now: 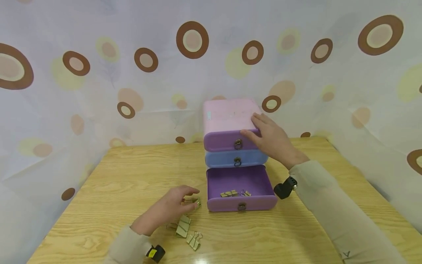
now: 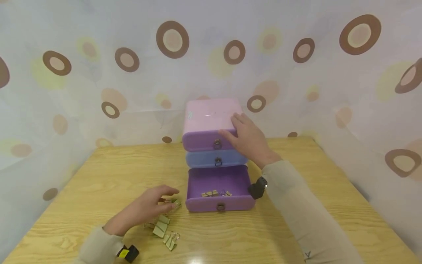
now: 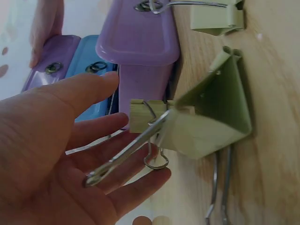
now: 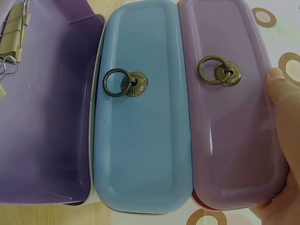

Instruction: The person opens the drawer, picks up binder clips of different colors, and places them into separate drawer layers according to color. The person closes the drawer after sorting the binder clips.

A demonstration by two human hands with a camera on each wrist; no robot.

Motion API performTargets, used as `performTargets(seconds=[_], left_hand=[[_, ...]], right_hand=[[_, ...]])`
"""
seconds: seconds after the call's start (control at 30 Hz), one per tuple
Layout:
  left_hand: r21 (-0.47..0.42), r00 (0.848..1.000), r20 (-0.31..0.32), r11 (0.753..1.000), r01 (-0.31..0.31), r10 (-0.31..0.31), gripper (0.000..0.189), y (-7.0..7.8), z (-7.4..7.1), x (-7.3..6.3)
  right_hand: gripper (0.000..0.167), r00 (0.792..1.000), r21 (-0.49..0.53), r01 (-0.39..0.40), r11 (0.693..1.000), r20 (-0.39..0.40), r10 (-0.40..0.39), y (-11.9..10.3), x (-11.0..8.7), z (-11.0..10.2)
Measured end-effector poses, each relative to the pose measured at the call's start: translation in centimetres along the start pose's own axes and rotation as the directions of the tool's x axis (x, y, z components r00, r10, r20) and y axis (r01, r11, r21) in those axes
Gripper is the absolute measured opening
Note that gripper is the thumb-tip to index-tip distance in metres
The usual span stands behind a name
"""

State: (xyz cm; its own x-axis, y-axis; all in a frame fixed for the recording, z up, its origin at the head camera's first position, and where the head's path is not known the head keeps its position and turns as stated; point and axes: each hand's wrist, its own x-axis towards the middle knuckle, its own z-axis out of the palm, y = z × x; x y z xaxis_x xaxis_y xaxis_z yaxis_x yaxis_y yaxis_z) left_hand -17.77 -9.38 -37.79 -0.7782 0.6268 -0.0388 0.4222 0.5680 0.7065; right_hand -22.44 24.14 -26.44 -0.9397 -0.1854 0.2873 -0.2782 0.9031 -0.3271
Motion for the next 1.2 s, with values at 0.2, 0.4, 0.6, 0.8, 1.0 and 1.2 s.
performTargets(seconds=[0.2, 0.4, 0.6, 0.8, 1.0, 1.2], left_hand=[[0.042, 1.000, 0.025, 0.999, 0.015, -0.016, 0.045, -0.5, 0.6, 0.0], [0.086, 1.000, 0.002, 0.996, 0.009, -0.009, 0.038, -0.7, 0.6, 0.0], [0.080, 1.000, -0.012, 0.997, -0.016, 0.017, 0.028, -0.7, 0.5, -0.1], [0.102, 0.999, -0.041, 0.994, -0.026, 0.031, 0.026, -0.9, 0.5, -0.1], [0.062, 0.998, -0.056, 0.998, -0.027, 0.031, 0.026, -1.4, 0.5, 0.1], [0.007, 0.998, -0.061, 1.000, 0.014, -0.014, 0.028, -1.5, 0.3, 0.3]], right_hand=[[0.083, 1.000, 0.003, 0.001, 1.000, 0.007, -0.001, 0.0, 0.0, 0.1], [0.082, 1.000, -0.009, 0.006, 1.000, -0.007, -0.006, 0.0, 0.0, 0.1], [0.083, 1.000, -0.007, 0.001, 1.000, 0.002, -0.001, 0.0, 0.0, 0.1], [0.082, 1.000, -0.010, 0.002, 1.000, -0.003, -0.002, 0.0, -0.1, 0.1], [0.082, 1.000, -0.008, -0.002, 1.000, -0.004, 0.002, 0.2, -0.1, 0.1], [0.082, 1.000, -0.016, 0.005, 1.000, -0.011, -0.005, 0.2, 0.0, 0.2]])
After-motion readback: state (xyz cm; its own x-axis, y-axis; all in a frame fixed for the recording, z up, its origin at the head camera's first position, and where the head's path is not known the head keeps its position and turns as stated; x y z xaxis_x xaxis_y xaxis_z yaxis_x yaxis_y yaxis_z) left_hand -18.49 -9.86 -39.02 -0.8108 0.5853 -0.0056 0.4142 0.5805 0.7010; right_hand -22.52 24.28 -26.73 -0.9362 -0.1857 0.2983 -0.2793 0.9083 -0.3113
